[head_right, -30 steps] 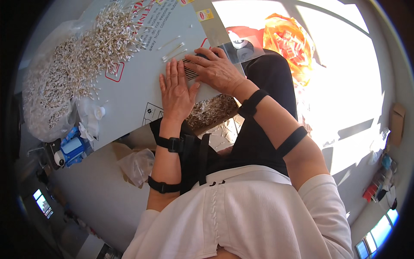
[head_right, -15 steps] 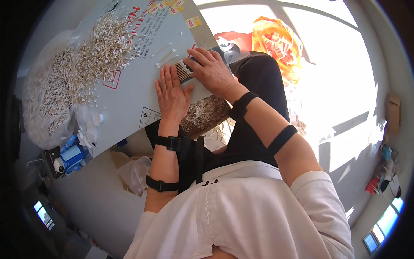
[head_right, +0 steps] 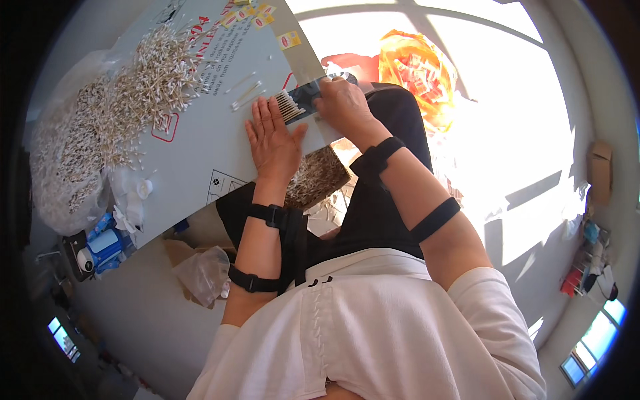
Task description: Organizing cotton swabs and packing them into small plastic containers.
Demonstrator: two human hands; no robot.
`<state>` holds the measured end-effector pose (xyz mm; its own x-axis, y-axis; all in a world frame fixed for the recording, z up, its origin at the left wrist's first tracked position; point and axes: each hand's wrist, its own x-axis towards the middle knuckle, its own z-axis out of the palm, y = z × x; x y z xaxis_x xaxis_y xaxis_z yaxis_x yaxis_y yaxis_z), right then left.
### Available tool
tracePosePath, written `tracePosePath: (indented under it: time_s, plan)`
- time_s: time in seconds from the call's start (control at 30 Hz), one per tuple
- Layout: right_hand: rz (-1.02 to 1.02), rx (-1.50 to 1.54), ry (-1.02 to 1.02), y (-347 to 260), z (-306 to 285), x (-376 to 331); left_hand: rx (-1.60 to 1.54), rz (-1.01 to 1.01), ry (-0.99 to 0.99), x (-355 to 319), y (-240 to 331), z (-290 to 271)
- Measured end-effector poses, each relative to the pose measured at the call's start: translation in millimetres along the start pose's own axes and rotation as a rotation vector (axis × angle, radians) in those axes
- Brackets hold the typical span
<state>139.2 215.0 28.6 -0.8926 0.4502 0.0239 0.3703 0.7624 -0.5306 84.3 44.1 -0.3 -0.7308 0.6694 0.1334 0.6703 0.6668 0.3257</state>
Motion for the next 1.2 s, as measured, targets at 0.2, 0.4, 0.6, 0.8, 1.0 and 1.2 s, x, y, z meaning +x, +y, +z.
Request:
tracePosePath:
  time_s: [0.2,0.4,0.6,0.8,1.0,1.2]
  plan:
    - [-0.151,-0.338,-0.205,-30,-12,13,0.007,0.002,0.031,8,14,10]
    - [-0.151,-0.390,-0.267,-43,-12,33,0.130,0.016,0.027,12,24,15]
    - [0.131,-0.294,-0.274,-29,-15,40,0.088,-0.019,0.108,11,25,20]
    - [0.244,-0.007,-0.285,8,-11,46,0.078,-0.020,0.046,16,30,17]
    - [0.220,0.029,-0.288,13,-6,47,0.051,0.009,0.082,15,29,20]
    - [0.211,0.030,-0.254,12,-8,43,-0.001,0.061,0.060,8,36,16]
